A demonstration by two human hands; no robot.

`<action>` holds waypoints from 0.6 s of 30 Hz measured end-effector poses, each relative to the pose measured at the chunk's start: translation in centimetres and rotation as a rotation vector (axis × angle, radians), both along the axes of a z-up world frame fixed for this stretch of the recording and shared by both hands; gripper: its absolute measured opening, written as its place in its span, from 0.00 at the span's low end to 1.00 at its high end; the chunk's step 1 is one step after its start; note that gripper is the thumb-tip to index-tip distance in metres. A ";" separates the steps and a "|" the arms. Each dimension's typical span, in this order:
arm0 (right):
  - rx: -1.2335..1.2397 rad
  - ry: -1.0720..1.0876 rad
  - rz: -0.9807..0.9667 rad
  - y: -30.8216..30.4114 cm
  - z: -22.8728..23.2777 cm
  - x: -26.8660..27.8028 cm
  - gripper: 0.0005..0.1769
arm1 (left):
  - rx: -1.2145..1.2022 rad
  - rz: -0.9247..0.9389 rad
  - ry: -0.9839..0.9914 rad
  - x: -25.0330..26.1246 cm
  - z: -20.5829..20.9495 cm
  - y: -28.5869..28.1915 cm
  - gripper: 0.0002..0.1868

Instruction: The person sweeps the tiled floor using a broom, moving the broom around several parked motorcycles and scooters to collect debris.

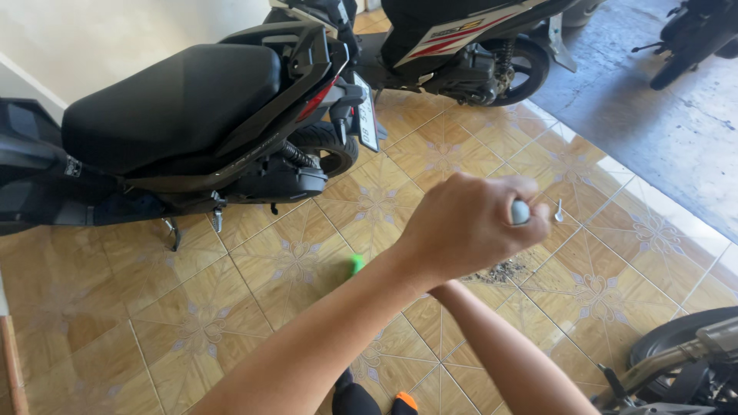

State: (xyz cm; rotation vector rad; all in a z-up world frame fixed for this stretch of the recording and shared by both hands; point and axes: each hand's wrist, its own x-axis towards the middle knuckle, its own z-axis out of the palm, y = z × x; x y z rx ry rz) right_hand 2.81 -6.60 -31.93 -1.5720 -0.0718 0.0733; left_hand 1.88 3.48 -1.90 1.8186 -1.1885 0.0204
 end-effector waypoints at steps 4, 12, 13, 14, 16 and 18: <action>0.164 0.037 -0.059 -4.6 0.0 -2.7 0.21 | -0.090 -0.030 0.112 0.9 -0.7 0.2 0.13; -0.799 0.071 -0.171 -6.9 3.5 -1.1 0.21 | -0.258 -0.051 0.488 5.2 -4.6 3.1 0.15; -0.972 0.252 -0.156 -6.4 4.3 -0.2 0.19 | -0.308 -0.034 0.540 6.1 -3.9 4.1 0.15; -0.941 0.273 -0.166 -5.4 5.1 0.9 0.19 | -0.295 -0.017 0.466 7.2 -2.8 4.9 0.16; -0.883 0.318 -0.183 -2.5 6.2 3.3 0.18 | -0.271 0.019 0.322 9.8 -0.2 6.1 0.18; -0.521 -0.047 -0.152 1.0 6.8 5.8 0.19 | -0.289 0.049 0.162 11.7 2.4 6.9 0.19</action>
